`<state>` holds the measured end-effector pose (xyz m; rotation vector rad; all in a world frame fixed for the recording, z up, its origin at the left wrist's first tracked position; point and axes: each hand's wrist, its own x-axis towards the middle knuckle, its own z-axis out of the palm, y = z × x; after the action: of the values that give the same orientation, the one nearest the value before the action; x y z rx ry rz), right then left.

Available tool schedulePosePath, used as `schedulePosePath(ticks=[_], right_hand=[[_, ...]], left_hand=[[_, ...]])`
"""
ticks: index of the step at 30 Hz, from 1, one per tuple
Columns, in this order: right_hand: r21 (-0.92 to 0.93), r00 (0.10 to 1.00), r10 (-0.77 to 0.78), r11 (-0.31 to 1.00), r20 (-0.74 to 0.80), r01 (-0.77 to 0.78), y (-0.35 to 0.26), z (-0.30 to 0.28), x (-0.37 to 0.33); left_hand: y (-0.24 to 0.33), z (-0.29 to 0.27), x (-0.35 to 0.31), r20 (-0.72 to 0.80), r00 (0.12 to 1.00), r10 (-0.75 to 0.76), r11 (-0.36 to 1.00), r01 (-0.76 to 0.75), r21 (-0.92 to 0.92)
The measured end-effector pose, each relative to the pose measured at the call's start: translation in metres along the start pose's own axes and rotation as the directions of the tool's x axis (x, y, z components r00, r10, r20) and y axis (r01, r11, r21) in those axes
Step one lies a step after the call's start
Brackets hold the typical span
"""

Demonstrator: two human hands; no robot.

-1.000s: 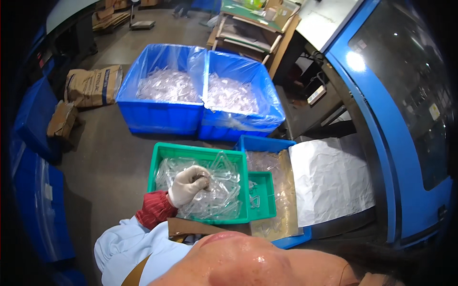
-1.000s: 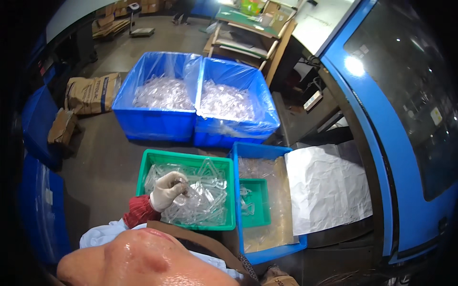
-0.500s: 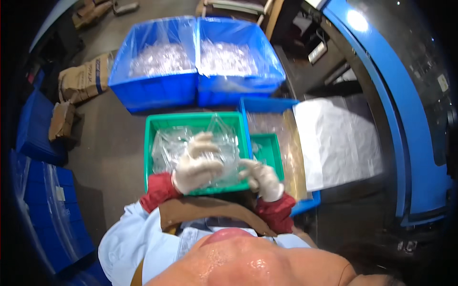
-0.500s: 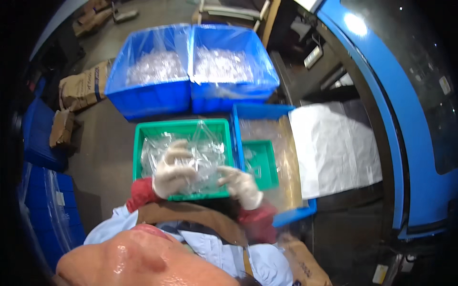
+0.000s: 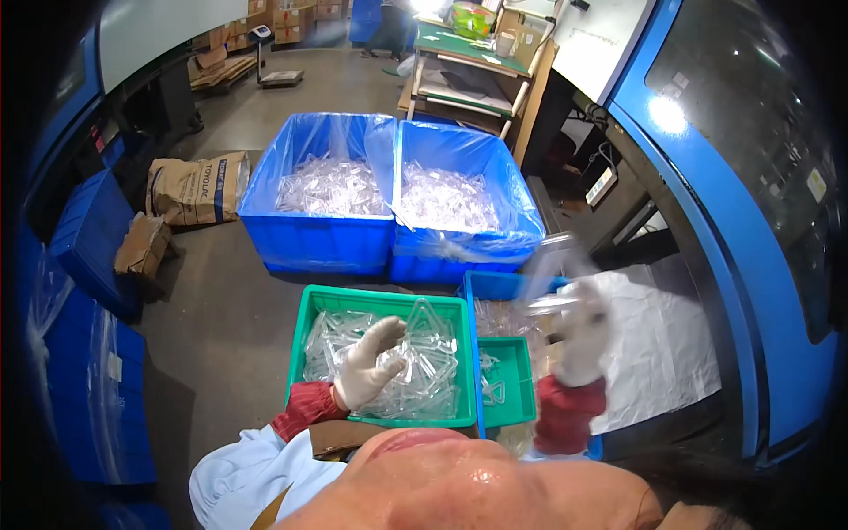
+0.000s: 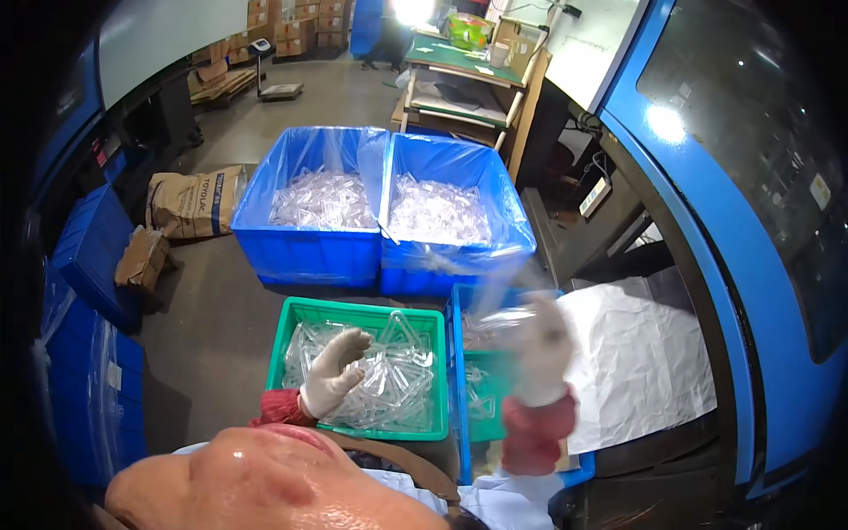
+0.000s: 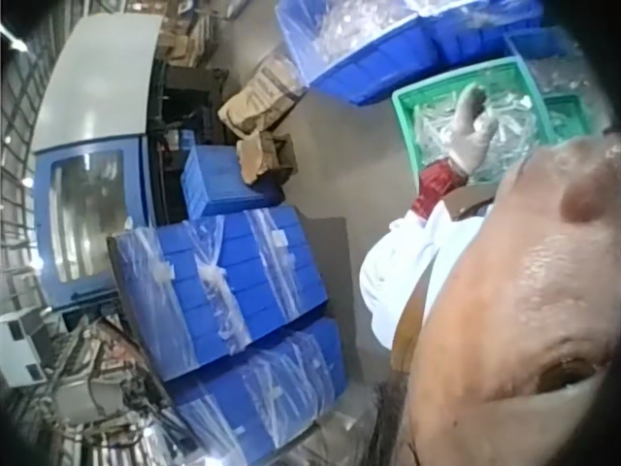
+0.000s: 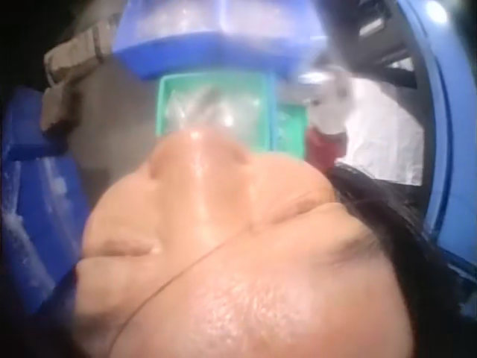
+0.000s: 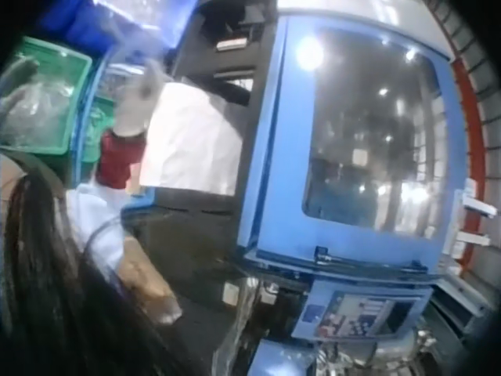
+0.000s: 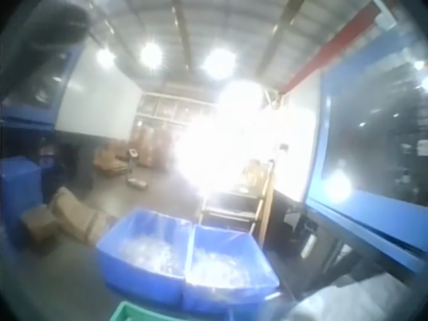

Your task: Sorting and inspecting transparent plastic components from a green bin into blue bins.

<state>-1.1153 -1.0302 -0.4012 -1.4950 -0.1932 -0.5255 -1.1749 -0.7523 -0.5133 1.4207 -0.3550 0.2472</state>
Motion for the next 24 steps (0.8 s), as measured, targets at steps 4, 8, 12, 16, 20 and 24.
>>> schedulePosePath(ticks=[4, 8, 12, 16, 20, 24], right_hand=[[-0.298, 0.860, 0.116, 0.954, 0.497, 0.043, 0.024, 0.074, -0.069], [-0.046, 0.864, 0.243, 0.967, 0.440, -0.249, 0.050, 0.097, -0.114], [0.025, 0.870, 0.320, 0.935, 0.375, -0.354, 0.045, 0.098, -0.113], [0.016, 0.906, 0.236, 0.966, 0.351, -0.258, 0.052, 0.101, -0.112], [-0.093, 0.896, 0.180, 0.983, 0.405, -0.156, 0.065, 0.104, -0.098], [-0.210, 0.868, 0.128, 0.977, 0.479, -0.028, 0.075, 0.101, -0.098]], left_hand=[[0.011, 0.010, 0.015, 0.021, 0.994, -0.111, 0.889, 0.109, -0.444], [0.003, 0.008, -0.005, -0.071, 0.873, -0.483, 0.708, 0.341, -0.618], [-0.002, -0.001, -0.013, -0.022, 0.857, -0.515, 0.649, 0.373, -0.663], [-0.010, -0.005, -0.014, 0.115, 0.785, -0.609, 0.370, 0.410, -0.834], [-0.012, -0.017, -0.003, -0.079, 0.798, -0.597, 0.558, 0.343, -0.756], [-0.003, -0.021, 0.015, -0.266, 0.646, -0.715, 0.622, 0.415, -0.664]])
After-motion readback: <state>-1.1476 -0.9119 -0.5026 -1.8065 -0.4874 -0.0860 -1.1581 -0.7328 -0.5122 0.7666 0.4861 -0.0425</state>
